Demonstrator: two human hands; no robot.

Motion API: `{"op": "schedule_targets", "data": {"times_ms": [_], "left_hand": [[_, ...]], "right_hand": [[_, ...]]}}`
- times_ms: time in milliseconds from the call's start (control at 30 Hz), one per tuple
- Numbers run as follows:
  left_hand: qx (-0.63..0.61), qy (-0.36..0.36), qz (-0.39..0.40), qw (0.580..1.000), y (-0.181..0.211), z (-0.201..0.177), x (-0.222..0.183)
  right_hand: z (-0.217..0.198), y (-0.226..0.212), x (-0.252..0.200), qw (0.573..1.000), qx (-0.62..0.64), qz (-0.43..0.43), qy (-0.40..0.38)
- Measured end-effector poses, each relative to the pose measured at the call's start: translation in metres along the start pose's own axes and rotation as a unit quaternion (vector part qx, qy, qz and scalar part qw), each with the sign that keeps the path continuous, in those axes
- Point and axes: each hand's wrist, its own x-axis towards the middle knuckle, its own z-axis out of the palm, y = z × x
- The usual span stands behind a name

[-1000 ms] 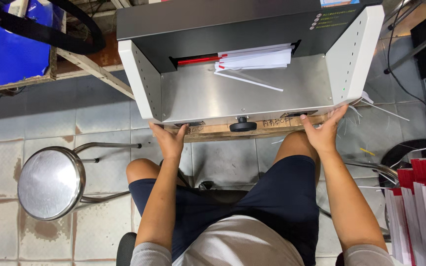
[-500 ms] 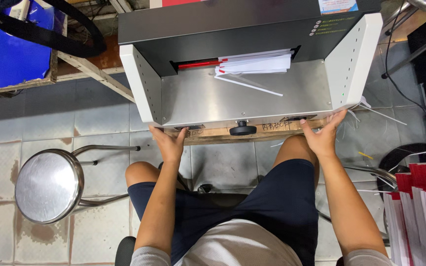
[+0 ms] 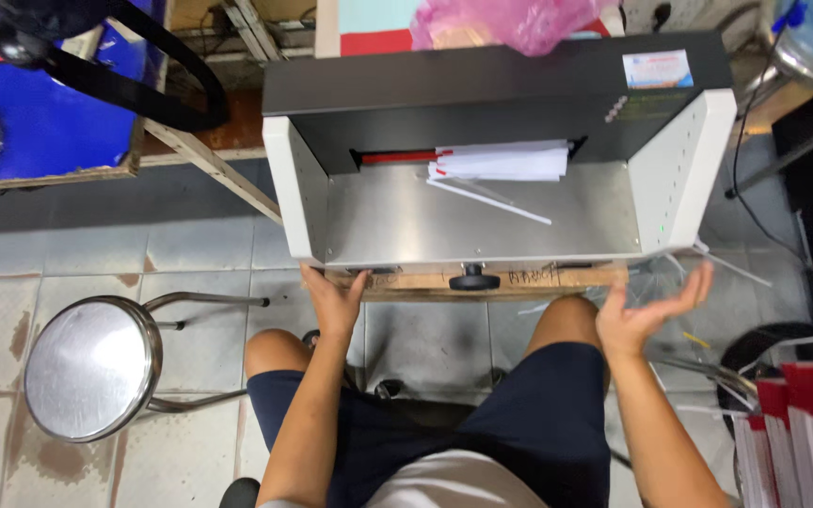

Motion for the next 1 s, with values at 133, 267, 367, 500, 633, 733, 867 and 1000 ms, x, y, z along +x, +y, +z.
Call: {"op": "schedule_targets", "data": {"times_ms": [133, 267, 367, 500, 633, 733, 867, 1000], "left_hand": [[0.02, -0.003, -0.011, 1.0, -0.007, 0.001, -0.001], [0.007, -0.039, -0.053, 0.998, -0.003, 0.0, -0.001], [-0.018, -0.016, -0.008, 1.0, 0.013, -0.016, -0.012], [-0.04, 0.004, -0.05, 0.998, 0.041, -0.039, -0.045], [-0.039, 0.0, -0.05, 0.998, 0.065, -0.053, -0.065], [-0.033, 0.005, 0.019, 0.999, 0.082, -0.061, -0.066], [-0.029, -0.009, 0.121, 0.992, 0.094, -0.071, -0.068], [-0.044, -0.026, 0.1, 0.994, 0.094, -0.073, -0.049]], "right_hand": [[0.035, -0.072, 0.054, 0.978, 0.014, -0.189, -0.087], [0.114, -0.113, 0.109, 0.939, -0.049, -0.172, -0.294], [0.146, -0.126, 0.131, 0.925, -0.107, -0.161, -0.327], [0.156, -0.129, 0.135, 0.926, -0.139, -0.16, -0.313], [0.148, -0.123, 0.125, 0.921, -0.135, -0.142, -0.336], [0.142, -0.119, 0.128, 0.916, -0.104, -0.164, -0.352], [0.103, -0.105, 0.114, 0.902, -0.053, -0.201, -0.38], [0.065, -0.088, 0.1, 0.892, -0.06, -0.278, -0.352]]}}
